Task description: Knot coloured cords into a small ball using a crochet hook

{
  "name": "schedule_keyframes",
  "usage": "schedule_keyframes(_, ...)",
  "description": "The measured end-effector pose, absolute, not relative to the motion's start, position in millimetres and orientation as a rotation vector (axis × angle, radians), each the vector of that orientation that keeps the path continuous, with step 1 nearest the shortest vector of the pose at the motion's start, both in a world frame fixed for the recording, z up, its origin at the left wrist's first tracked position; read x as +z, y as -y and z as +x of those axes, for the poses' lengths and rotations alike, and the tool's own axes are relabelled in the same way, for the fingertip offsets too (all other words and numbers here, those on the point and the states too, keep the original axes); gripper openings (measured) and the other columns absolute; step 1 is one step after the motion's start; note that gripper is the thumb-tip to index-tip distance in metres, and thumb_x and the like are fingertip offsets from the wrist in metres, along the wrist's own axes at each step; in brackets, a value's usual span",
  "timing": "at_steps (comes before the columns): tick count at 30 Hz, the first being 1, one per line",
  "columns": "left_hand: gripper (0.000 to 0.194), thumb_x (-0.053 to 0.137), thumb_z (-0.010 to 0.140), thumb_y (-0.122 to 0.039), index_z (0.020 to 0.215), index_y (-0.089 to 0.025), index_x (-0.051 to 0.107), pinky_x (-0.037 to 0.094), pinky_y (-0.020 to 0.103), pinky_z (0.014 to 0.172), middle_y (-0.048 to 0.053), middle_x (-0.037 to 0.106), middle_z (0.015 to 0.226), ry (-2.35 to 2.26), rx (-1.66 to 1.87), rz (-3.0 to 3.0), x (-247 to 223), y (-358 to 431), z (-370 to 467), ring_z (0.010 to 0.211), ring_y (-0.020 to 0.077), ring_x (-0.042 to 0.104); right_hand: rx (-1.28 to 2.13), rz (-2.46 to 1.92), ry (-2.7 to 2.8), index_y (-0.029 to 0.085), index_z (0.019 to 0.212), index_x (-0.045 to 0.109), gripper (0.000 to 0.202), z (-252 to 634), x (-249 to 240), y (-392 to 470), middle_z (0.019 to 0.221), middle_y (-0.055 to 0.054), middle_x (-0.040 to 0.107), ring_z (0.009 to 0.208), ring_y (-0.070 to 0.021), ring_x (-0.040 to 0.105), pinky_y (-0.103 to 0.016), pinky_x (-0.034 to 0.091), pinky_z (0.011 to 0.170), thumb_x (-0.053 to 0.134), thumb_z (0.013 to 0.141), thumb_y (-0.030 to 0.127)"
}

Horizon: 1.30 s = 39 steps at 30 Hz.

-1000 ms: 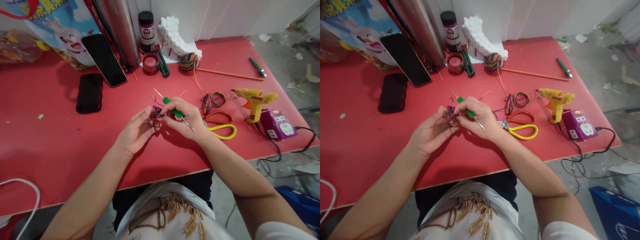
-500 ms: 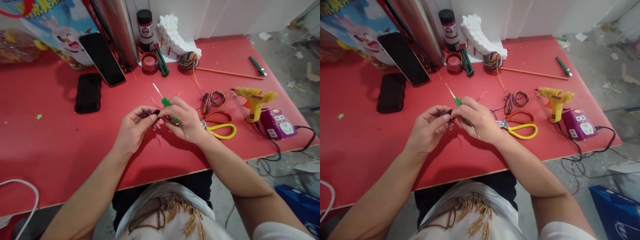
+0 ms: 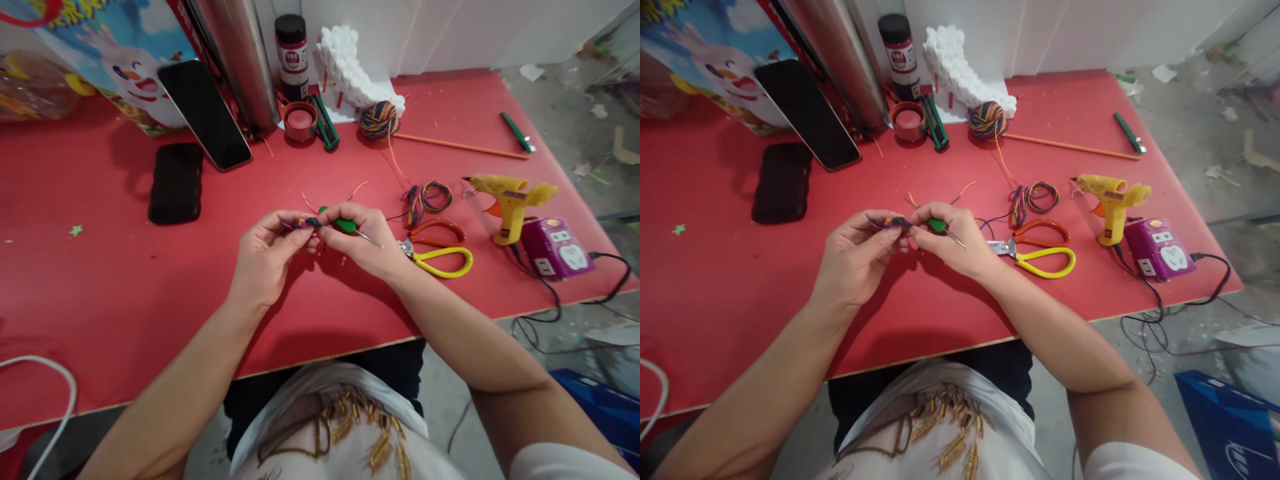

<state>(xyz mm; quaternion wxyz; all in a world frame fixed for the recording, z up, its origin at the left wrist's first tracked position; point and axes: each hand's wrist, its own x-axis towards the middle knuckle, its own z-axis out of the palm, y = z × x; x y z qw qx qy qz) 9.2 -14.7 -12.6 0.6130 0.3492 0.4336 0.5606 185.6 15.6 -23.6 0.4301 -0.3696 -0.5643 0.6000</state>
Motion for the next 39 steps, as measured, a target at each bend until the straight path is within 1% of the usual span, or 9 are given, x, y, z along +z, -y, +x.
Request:
schedule_keyframes(4, 0.023, 0.095, 0.076, -0.030, 0.087, -0.017, 0.080, 0.063, 0.027, 0.070, 0.004, 0.079, 0.084, -0.983, 1.221, 0.709, -9.0, 13.8, 8.2, 0.069, 0.0147, 0.074, 1.581, -0.898, 1.302, 0.016, 0.095, 0.073, 0.029, 187.9, -24.0, -16.3, 0.070, 0.003, 0.065, 0.060, -0.0088, 0.051, -0.023, 0.041, 0.056, 0.087, 0.086, 0.039)
schedule_keyframes(11, 0.006, 0.088, 0.083, -0.023, 0.086, -0.019, 0.085, 0.060, 0.025, 0.070, 0.002, 0.075, 0.086, -1.074, 1.339, 0.883, -14.9, 15.6, 9.4, 0.071, 0.0118, 0.069, 1.757, -0.876, 1.143, 0.018, 0.104, 0.074, 0.031, 186.6, -35.1, -14.7, 0.060, 0.007, 0.058, 0.049, -0.0068, 0.044, -0.021, 0.037, 0.047, 0.089, 0.086, 0.039)
schedule_keyframes(19, 0.007, 0.087, 0.083, -0.023, 0.079, -0.019, 0.083, 0.060, 0.024, 0.066, 0.002, 0.073, 0.073, -1.027, 1.264, 0.779, -11.0, 16.5, 10.0, 0.063, 0.0112, 0.067, 2.030, -0.711, 0.865, 0.015, 0.080, 0.068, 0.032, 184.5, -20.2, -19.0, 0.061, 0.007, 0.057, 0.048, -0.0024, 0.037, -0.019, 0.025, 0.048, 0.096, 0.074, 0.030)
schedule_keyframes(24, 0.010, 0.083, 0.084, -0.021, 0.076, -0.017, 0.080, 0.058, 0.023, 0.060, 0.003, 0.074, 0.074, -1.057, 1.291, 0.721, -8.7, 14.3, 10.3, 0.061, 0.0116, 0.067, 1.847, -0.807, 0.881, 0.016, 0.077, 0.069, 0.026, 183.7, -20.8, -19.8, 0.063, 0.006, 0.055, 0.048, -0.0031, 0.033, -0.021, 0.023, 0.047, 0.086, 0.083, 0.035)
schedule_keyframes(27, 0.009, 0.082, 0.083, -0.021, 0.076, -0.016, 0.079, 0.058, 0.023, 0.059, 0.003, 0.072, 0.072, -1.090, 1.279, 0.707, -8.0, 13.2, 9.9, 0.059, 0.0116, 0.066, 1.710, -0.859, 1.028, 0.018, 0.091, 0.073, 0.021, 186.0, -23.0, -17.6, 0.066, 0.006, 0.054, 0.053, -0.0067, 0.039, -0.023, 0.031, 0.049, 0.085, 0.085, 0.034)
schedule_keyframes(30, 0.011, 0.082, 0.079, -0.022, 0.072, -0.015, 0.077, 0.055, 0.022, 0.055, 0.003, 0.070, 0.069, -1.094, 1.204, 0.692, -7.2, 12.4, 8.4, 0.055, 0.0107, 0.064, 1.381, -0.885, 1.329, 0.020, 0.109, 0.074, 0.028, 191.7, -20.2, -14.5, 0.090, -0.001, 0.066, 0.078, -0.0130, 0.059, -0.026, 0.049, 0.067, 0.086, 0.085, 0.029)
schedule_keyframes(32, 0.013, 0.082, 0.076, -0.023, 0.069, -0.015, 0.075, 0.051, 0.021, 0.050, 0.003, 0.068, 0.068, -1.076, 1.122, 0.680, -6.9, 12.1, 7.0, 0.053, 0.0101, 0.061, 1.183, -0.839, 1.563, 0.021, 0.117, 0.074, 0.030, 195.3, -17.5, -13.4, 0.103, -0.004, 0.068, 0.092, -0.0164, 0.064, -0.030, 0.053, 0.081, 0.082, 0.089, 0.027)
schedule_keyframes(36, 0.017, 0.082, 0.074, -0.027, 0.068, -0.014, 0.074, 0.041, 0.023, 0.041, 0.004, 0.065, 0.066, -1.015, 0.972, 0.680, -7.4, 12.5, 4.4, 0.049, 0.0109, 0.055, 1.033, -0.713, 1.813, 0.018, 0.105, 0.077, 0.014, 197.2, -17.1, -14.9, 0.093, -0.003, 0.068, 0.085, -0.0158, 0.063, -0.032, 0.052, 0.082, 0.075, 0.095, 0.028)
schedule_keyframes(39, 0.016, 0.082, 0.082, -0.032, 0.077, -0.017, 0.078, 0.031, 0.023, 0.039, 0.001, 0.060, 0.062, -1.061, 1.028, 0.787, -7.3, 13.6, 2.1, 0.047, 0.0099, 0.050, 1.206, -0.822, 1.674, 0.016, 0.096, 0.076, 0.016, 195.1, -18.2, -16.8, 0.082, -0.001, 0.067, 0.074, -0.0128, 0.059, -0.028, 0.048, 0.071, 0.078, 0.094, 0.032)
